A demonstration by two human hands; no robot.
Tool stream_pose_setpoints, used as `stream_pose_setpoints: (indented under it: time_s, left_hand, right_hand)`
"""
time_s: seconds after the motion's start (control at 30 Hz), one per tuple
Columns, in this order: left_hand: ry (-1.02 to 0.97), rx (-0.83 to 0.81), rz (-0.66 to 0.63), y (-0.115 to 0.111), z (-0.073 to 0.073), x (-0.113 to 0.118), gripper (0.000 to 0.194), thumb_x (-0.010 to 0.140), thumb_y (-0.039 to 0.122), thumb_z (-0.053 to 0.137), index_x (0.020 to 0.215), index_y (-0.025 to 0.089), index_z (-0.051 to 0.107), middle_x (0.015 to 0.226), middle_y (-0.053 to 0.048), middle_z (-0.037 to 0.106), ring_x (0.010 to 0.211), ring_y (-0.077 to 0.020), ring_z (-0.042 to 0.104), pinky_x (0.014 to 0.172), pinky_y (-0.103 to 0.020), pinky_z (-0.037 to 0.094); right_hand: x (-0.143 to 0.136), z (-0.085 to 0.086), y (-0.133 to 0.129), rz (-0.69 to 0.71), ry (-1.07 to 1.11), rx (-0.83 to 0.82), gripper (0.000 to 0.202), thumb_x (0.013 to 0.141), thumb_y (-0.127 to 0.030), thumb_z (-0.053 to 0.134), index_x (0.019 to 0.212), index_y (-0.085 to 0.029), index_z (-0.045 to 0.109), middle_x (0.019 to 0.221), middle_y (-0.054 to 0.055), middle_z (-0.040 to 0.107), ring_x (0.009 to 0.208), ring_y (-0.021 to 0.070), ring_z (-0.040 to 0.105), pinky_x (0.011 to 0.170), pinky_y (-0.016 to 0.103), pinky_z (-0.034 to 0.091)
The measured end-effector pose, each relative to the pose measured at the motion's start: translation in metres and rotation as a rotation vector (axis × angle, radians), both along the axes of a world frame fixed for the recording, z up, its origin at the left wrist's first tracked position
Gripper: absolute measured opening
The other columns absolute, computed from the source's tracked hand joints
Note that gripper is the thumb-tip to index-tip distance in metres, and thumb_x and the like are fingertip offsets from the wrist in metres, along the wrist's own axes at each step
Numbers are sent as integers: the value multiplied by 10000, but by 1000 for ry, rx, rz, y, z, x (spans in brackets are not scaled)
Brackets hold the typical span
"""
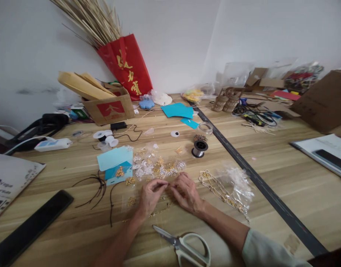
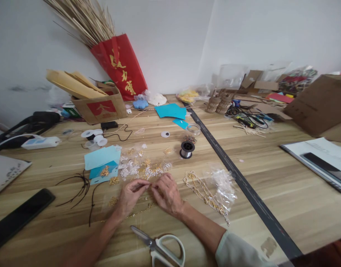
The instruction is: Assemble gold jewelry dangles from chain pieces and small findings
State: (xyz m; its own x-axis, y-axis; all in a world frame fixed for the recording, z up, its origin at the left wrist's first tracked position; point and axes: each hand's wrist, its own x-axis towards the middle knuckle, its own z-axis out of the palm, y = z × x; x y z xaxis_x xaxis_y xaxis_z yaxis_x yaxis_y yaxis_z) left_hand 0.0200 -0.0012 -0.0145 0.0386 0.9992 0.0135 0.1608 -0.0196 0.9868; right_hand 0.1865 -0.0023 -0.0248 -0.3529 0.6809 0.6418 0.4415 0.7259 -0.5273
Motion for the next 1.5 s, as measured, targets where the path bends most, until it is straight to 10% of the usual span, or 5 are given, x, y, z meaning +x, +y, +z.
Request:
stream_pose_setpoints:
  time_s: [1.5]
  left_hand:
    - [-295, -234, -11, 8, -8, -3, 107, 590, 195, 763, 676, 155, 715, 665, -13, 711, 641, -130, 628, 636, -209, 479]
  right_hand:
    - [0, 1, 1, -18, 6, 7, 74, 866, -143, 484, 852, -195, 535, 765, 38, 586, 738, 176, 516, 783, 385, 416]
